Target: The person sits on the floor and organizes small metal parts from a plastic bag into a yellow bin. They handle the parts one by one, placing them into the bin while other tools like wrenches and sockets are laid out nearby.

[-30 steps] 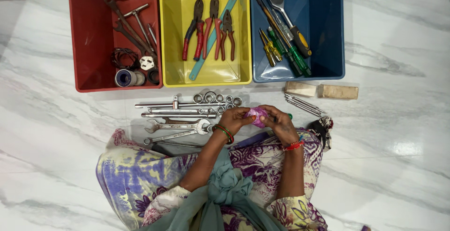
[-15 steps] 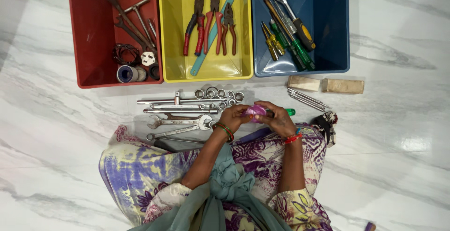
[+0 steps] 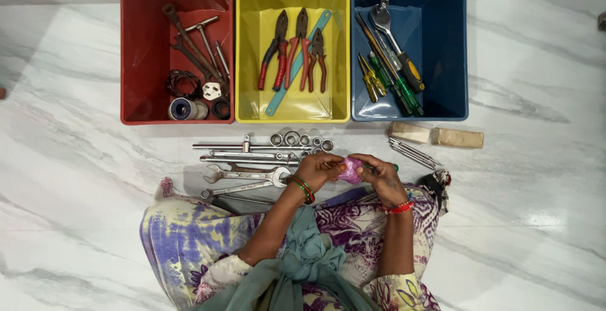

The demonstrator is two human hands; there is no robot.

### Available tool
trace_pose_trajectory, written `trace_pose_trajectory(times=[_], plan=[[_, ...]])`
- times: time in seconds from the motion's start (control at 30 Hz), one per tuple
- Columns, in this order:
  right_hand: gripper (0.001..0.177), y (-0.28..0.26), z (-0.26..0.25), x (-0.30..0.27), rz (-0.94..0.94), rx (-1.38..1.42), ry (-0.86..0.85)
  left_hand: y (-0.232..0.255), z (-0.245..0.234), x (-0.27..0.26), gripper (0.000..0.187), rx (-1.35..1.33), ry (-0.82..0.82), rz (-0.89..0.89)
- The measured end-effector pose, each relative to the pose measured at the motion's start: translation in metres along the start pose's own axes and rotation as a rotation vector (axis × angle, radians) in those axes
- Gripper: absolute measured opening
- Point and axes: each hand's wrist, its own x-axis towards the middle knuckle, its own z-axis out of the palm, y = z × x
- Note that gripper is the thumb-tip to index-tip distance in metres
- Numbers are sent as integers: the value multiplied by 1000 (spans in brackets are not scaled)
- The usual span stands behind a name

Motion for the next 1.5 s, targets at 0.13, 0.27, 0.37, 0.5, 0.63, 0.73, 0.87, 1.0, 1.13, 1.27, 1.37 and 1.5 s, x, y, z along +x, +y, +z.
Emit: trace_pose_trajectory(times=[0.13,0.27,0.37,0.5,0.63,0.73,0.87,1.0,1.13,1.27,1.37,1.5], plan=[[37,13,-4,4,-3,132,-87,1,-2,-7,31,10,-36,134],[40,24,-2,15,-1,141,-152,-19,-2,-3,37,17,-5,147],[45,25,4,20,62,73,-167,-46,-4,4,44,146,90,158],[52,27,11,26,127,25,-231,-78,-9,12,45,317,205,135],[55,37,11,28,93,-33,-335,-93,-9,5,44,210,229,69],[56,42,12,27,0,-155,-368,-95,-9,2,44,182,245,58],[56,47,18,22,-76,-206,-388,-92,-6,-9,42,198,256,79],[58,42,28,11,3,-74,-389,-82,-6,-13,43,374,268,0],[54,46,30,-2,-173,-153,-394,-94,-5,-16,40,327,281,103],[54,61,31,-1,-141,-69,-346,-91,-6,-21,39,258,242,168],[52,77,27,1,-127,21,-323,-94,-6,-26,39,205,202,237],[50,81,29,-6,-120,-5,-317,-96,-2,-30,45,276,227,284]])
